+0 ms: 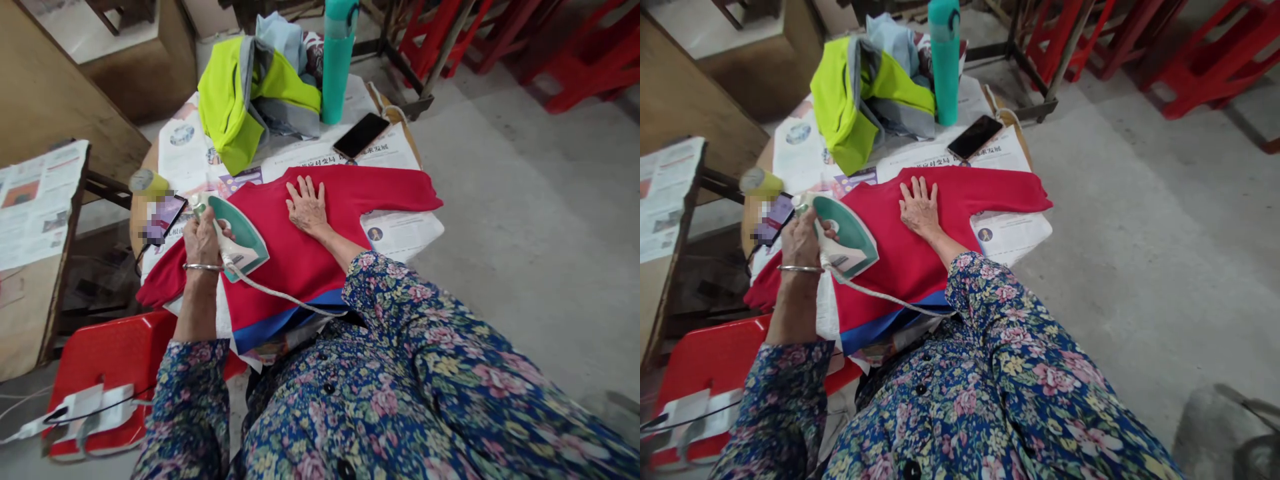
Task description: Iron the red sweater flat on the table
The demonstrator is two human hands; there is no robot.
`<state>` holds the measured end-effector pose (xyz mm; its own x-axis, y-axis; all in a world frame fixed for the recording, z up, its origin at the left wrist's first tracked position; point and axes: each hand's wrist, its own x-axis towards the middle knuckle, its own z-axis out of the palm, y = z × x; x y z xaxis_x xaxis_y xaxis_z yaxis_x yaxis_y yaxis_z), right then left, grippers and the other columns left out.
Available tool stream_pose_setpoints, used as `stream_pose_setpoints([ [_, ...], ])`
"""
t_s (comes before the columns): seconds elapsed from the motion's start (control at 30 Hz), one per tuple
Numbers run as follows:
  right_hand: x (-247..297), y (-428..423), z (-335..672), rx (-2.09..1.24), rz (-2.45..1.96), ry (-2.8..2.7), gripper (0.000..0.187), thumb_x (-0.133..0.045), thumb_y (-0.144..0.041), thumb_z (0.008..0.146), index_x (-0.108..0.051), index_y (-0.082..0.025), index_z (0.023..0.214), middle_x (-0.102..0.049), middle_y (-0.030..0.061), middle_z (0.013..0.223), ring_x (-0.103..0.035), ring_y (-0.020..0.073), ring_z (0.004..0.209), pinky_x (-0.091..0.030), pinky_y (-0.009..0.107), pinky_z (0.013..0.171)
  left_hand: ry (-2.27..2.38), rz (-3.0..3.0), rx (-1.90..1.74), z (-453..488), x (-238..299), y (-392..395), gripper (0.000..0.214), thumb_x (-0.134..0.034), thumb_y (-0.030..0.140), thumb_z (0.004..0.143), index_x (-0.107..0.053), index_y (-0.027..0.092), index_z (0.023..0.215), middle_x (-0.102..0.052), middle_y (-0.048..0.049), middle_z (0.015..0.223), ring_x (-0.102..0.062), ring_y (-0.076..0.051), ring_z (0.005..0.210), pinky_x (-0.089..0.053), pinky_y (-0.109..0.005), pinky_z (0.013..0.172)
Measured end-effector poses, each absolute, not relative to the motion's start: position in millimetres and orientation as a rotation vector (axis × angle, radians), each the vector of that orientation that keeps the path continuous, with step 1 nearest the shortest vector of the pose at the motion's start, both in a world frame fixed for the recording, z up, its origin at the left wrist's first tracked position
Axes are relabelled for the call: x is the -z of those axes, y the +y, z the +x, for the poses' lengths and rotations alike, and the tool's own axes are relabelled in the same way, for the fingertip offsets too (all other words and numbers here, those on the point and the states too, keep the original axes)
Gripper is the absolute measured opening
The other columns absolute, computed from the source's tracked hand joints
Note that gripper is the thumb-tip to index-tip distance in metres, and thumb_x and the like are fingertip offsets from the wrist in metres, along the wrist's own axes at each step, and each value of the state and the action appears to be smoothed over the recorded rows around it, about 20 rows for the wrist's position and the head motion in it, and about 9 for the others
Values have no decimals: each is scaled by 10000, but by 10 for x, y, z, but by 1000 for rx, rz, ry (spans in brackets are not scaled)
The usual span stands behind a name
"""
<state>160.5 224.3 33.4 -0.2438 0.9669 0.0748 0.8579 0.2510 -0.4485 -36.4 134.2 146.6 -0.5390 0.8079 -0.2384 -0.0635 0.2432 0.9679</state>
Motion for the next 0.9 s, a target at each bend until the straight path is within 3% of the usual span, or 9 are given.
stream_pose_setpoints([
  [0.13,-292,2267,1599,-477,-1628,-2153,669,-492,-256,1127,-544,-159,1787,-384,202,1917,-277,402,1814,-100,801,1434,1712,723,-1340,-307,-1497,1030,524,-965,592,829,-552,270,845,-577,88,633,-485,-85,504,-477,-228,480],
  [0.33,-277,2275,1593,-470,-1631,-2163,671,-494,-261,1136,-525,-153,1798,-366,209,1925,-262,409,1817,-88,801,1435,1658,810,-1243,-77,-1469,475,533,-961,602,723,-567,254,814,-583,86,622,-505,-86,440,-457,-233,446],
  [0.6,-233,2304,1616,-473,-1605,-2155,669,-485,-262,1132,-533,-146,1790,-376,214,1919,-278,414,1811,-83,814,1427,1598,899,-1135,273,-1496,84,478,-894,627,848,-583,264,831,-612,59,658,-553,-122,469,-477,-264,479],
  [0.9,-101,2350,1673,-424,-1573,-2135,644,-500,-276,1128,-586,-176,1758,-439,206,1889,-342,428,1785,-111,847,1410,1523,930,-1104,432,-1385,292,480,-884,598,886,-553,267,778,-612,51,644,-547,-113,455,-476,-256,483],
])
